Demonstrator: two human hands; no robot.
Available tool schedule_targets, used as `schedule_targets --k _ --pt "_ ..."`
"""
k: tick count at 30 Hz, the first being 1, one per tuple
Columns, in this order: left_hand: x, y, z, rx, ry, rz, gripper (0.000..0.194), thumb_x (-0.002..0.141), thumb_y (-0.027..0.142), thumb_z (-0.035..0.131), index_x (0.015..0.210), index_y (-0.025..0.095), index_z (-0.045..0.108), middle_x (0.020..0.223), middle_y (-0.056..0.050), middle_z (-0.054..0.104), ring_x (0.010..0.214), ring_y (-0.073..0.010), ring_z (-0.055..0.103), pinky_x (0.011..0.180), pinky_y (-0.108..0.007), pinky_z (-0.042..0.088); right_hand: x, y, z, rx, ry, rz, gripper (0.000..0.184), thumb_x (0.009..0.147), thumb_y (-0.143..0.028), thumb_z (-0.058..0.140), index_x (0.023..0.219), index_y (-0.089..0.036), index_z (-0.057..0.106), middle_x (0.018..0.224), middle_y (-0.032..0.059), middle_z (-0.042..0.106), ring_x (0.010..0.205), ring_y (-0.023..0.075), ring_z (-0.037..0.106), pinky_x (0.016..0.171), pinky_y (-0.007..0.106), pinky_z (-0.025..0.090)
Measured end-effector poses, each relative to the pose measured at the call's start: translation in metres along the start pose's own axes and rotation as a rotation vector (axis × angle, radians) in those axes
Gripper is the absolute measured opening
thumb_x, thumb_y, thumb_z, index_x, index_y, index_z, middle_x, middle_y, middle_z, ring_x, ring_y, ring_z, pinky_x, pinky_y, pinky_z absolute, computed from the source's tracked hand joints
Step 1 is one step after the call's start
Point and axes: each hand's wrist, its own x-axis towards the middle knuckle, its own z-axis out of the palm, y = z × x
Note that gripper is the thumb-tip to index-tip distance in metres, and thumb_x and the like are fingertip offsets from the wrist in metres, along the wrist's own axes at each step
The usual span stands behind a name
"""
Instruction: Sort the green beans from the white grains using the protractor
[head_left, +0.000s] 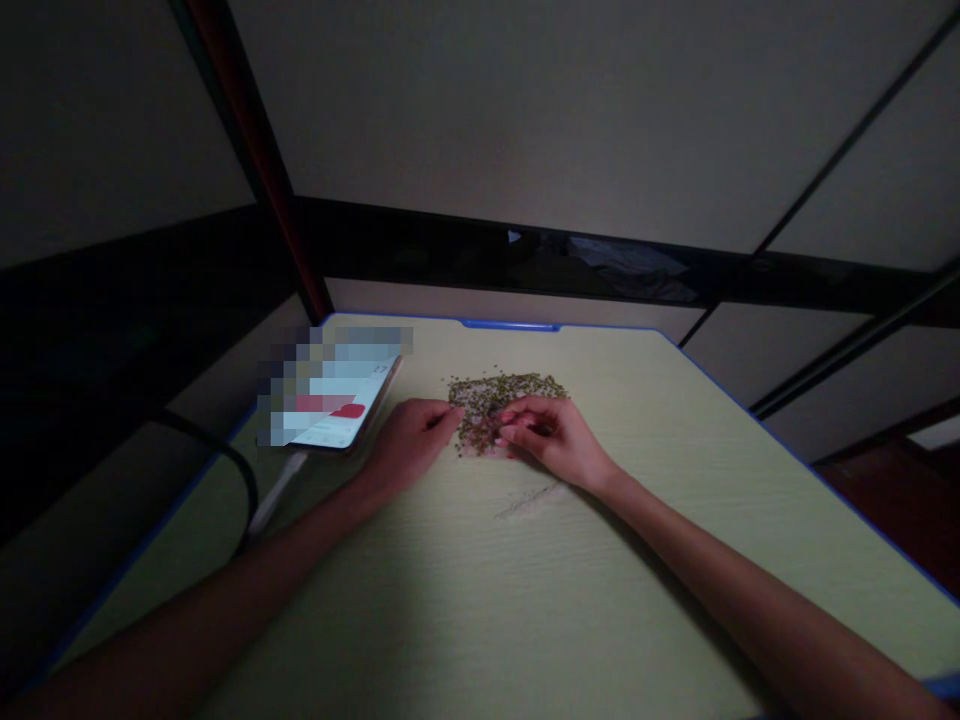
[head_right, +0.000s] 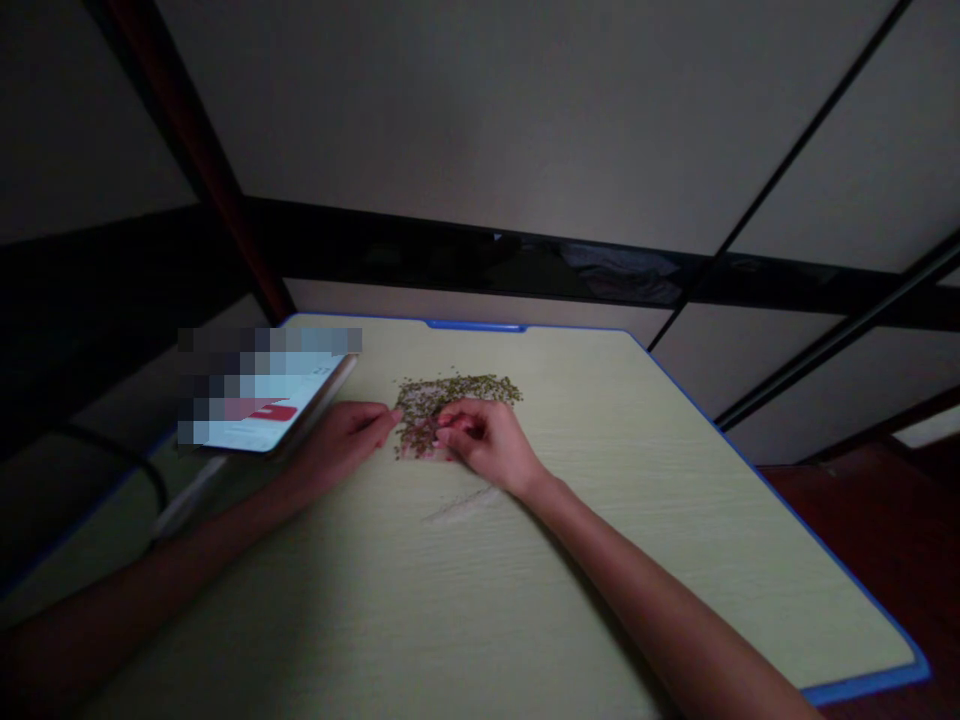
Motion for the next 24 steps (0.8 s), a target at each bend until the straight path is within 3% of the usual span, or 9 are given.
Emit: schedule_targets --k 17,24 --pt "-0.001 0.002 0.000 -0.013 0.004 0.001 0.034 0.074 0.034 0.040 0.044 0.021 0.033 0.043 0.005 0.031 0.045 -0.0111 0.034 0.046 -0.024 0.022 0.002 -0.002 0.006 -0.016 0.014 -0.015 0.013 0.069 -0.022 0.060 0.079 -0.013 0.059 0.057 -0.0011 0.056 0.048 0.0089 0.050 0.050 0.022 0.041" --pt "0.001 0.001 0.001 -0.033 0.016 0.022 0.033 0.073 0.032 0.041 0.043 0.021 0.032 0.043 0.005 0.030 0.046 -0.0103 0.033 0.047 -0.025 0.022 0.013 -0.002 0.009 0.103 -0.143 -0.047 0.016 0.068 -0.024 0.063 0.077 -0.012 0.059 0.062 0.0021 0.061 0.056 0.0127 0.057 0.054 0.025 0.045"
